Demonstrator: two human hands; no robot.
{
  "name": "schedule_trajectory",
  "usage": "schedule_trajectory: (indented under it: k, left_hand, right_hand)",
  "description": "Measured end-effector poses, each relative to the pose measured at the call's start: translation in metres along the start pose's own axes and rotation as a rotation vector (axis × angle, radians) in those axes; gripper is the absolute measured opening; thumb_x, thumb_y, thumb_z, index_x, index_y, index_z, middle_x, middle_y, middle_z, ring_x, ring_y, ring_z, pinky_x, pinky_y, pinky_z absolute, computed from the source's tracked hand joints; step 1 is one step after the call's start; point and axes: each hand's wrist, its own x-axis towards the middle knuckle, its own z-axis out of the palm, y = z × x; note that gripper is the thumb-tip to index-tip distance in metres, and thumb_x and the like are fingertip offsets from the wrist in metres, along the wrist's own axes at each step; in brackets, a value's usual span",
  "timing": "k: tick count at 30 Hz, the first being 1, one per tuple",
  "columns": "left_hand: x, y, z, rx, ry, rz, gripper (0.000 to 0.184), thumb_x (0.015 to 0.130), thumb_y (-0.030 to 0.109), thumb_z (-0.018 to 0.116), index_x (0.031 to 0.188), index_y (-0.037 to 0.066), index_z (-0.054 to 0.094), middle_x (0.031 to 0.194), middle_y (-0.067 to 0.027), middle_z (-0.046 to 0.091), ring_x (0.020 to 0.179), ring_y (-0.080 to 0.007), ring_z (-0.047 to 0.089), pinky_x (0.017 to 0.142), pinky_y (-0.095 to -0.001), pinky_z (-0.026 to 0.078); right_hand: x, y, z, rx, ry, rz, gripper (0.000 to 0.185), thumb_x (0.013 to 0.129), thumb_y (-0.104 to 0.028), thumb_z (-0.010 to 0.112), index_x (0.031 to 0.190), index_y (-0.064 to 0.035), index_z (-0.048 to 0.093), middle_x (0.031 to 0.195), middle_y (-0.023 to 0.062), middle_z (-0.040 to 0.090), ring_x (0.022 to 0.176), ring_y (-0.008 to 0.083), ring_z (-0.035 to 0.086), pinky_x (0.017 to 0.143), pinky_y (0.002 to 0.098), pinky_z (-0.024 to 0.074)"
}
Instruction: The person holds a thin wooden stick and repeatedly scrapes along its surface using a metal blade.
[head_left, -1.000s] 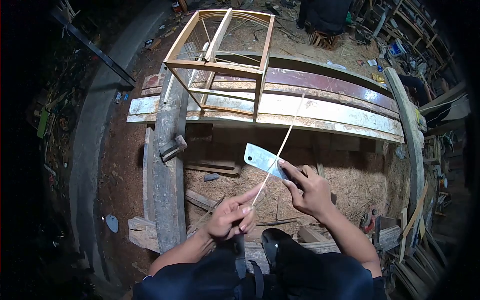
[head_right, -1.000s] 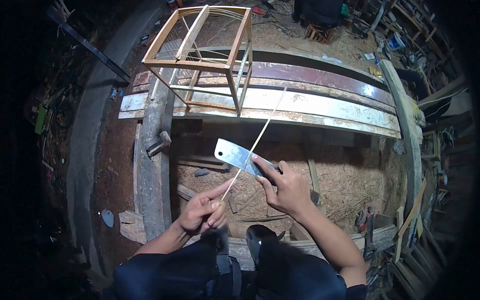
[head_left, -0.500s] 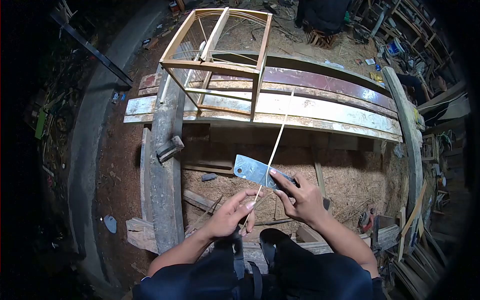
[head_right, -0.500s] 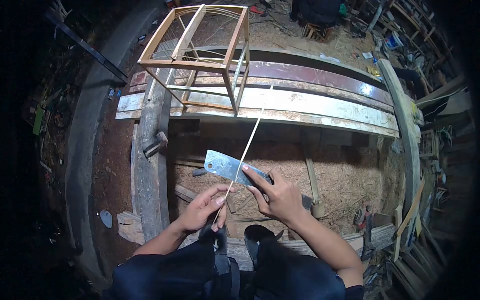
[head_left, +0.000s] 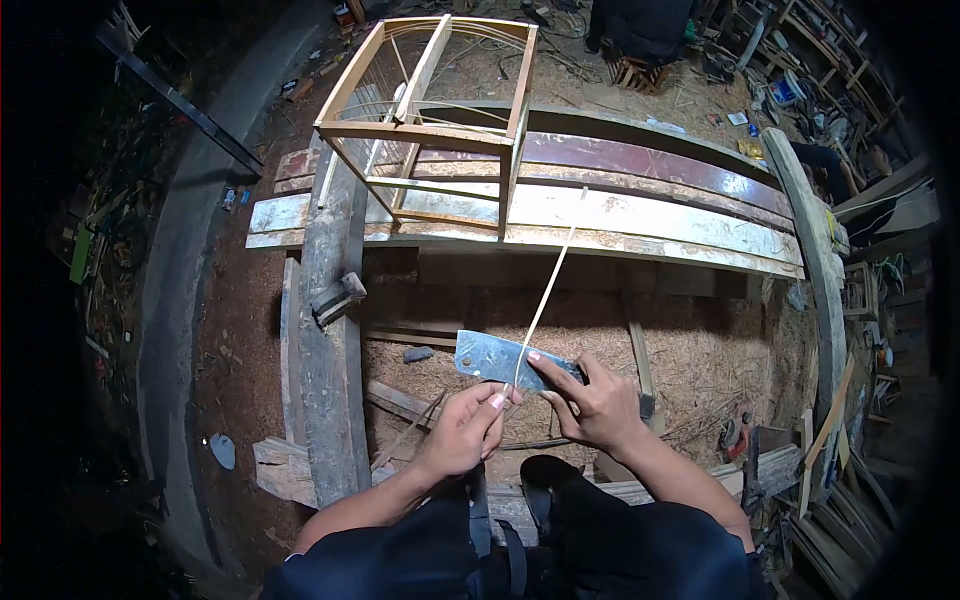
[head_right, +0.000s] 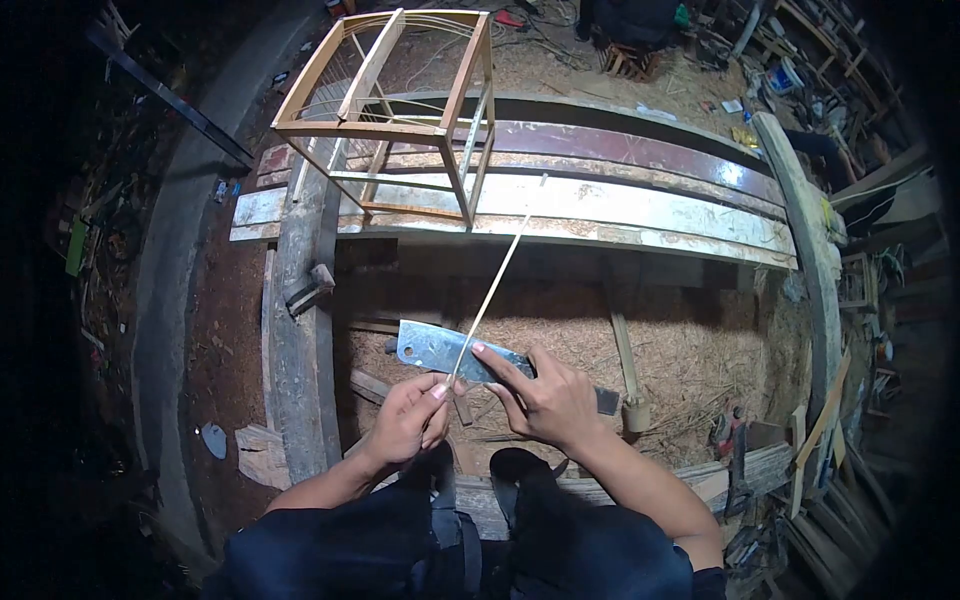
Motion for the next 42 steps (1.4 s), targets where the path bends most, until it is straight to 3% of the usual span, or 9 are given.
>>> schedule_trajectory:
  k: [8,19,22,25,30,34,42]
  left_hand:
    - [-0.002,0.000,-0.001,-0.069,-0.035,-0.032,0.026,0.109,0.021,0.041,0.112,-0.002,0.055,0.049,0.0019,0.042,0.038,-0.0060,0.035,0.041,-0.0226,0.033]
    - [0.000,-0.002,-0.003,-0.111,-0.039,-0.104,0.027,0.109,0.019,0.040,0.111,-0.002,0.056,0.050,0.0017,0.042,0.039,-0.0066,0.035,0.042,-0.0232,0.033]
    - [-0.005,-0.004,-0.003,-0.092,-0.078,-0.128,0.026,0.109,0.019,0.040,0.111,-0.002,0.056,0.050,0.0017,0.041,0.039,-0.0067,0.035,0.042,-0.0236,0.033]
    - [-0.010,-0.007,-0.005,-0.078,-0.083,-0.138,0.027,0.109,0.019,0.042,0.113,-0.002,0.058,0.052,0.0029,0.040,0.041,-0.0057,0.034,0.041,-0.0230,0.032]
    - [-0.014,-0.003,-0.004,-0.073,-0.106,-0.181,0.027,0.109,0.018,0.042,0.114,-0.002,0.058,0.052,0.0033,0.040,0.041,-0.0058,0.033,0.041,-0.0230,0.031]
    - [-0.021,-0.010,-0.013,-0.092,-0.087,-0.240,0.027,0.109,0.018,0.043,0.113,-0.003,0.058,0.052,0.0034,0.040,0.040,-0.0060,0.033,0.040,-0.0231,0.030]
    - [-0.019,-0.013,-0.009,-0.152,-0.005,-0.247,0.026,0.108,0.018,0.045,0.110,-0.003,0.060,0.051,0.0045,0.039,0.040,-0.0041,0.031,0.039,-0.0218,0.029]
  right_hand:
    - [0.001,0.017,-0.003,-0.007,0.050,0.134,0.053,0.090,-0.031,0.068,0.142,-0.0359,0.056,0.077,0.0122,0.052,0.057,0.0305,0.060,0.049,0.0421,0.0487]
    - [-0.003,0.025,-0.004,-0.090,0.006,0.233,0.051,0.092,-0.031,0.066,0.142,-0.0366,0.057,0.078,0.0112,0.054,0.060,0.0293,0.063,0.050,0.0418,0.0500]
    - [-0.003,0.044,0.004,0.022,0.083,0.407,0.047,0.093,-0.030,0.065,0.140,-0.0367,0.059,0.080,0.0131,0.058,0.063,0.0316,0.064,0.054,0.0438,0.0512]
    - [-0.001,0.056,-0.003,-0.062,-0.002,0.448,0.048,0.094,-0.031,0.064,0.140,-0.0379,0.058,0.081,0.0136,0.058,0.064,0.0322,0.064,0.056,0.0445,0.0514]
    - [0.000,0.092,0.005,-0.098,0.097,0.534,0.046,0.095,-0.034,0.062,0.141,-0.0376,0.057,0.077,0.0138,0.057,0.064,0.0337,0.063,0.057,0.0453,0.0511]
    - [0.003,0.108,0.009,-0.124,0.047,0.552,0.045,0.097,-0.036,0.059,0.142,-0.0393,0.055,0.081,0.0178,0.060,0.069,0.0394,0.065,0.061,0.0502,0.0530]
    - [0.010,0.109,0.035,-0.086,-0.090,0.627,0.046,0.097,-0.041,0.055,0.143,-0.0413,0.052,0.085,0.0188,0.063,0.078,0.0424,0.067,0.070,0.0533,0.0538]
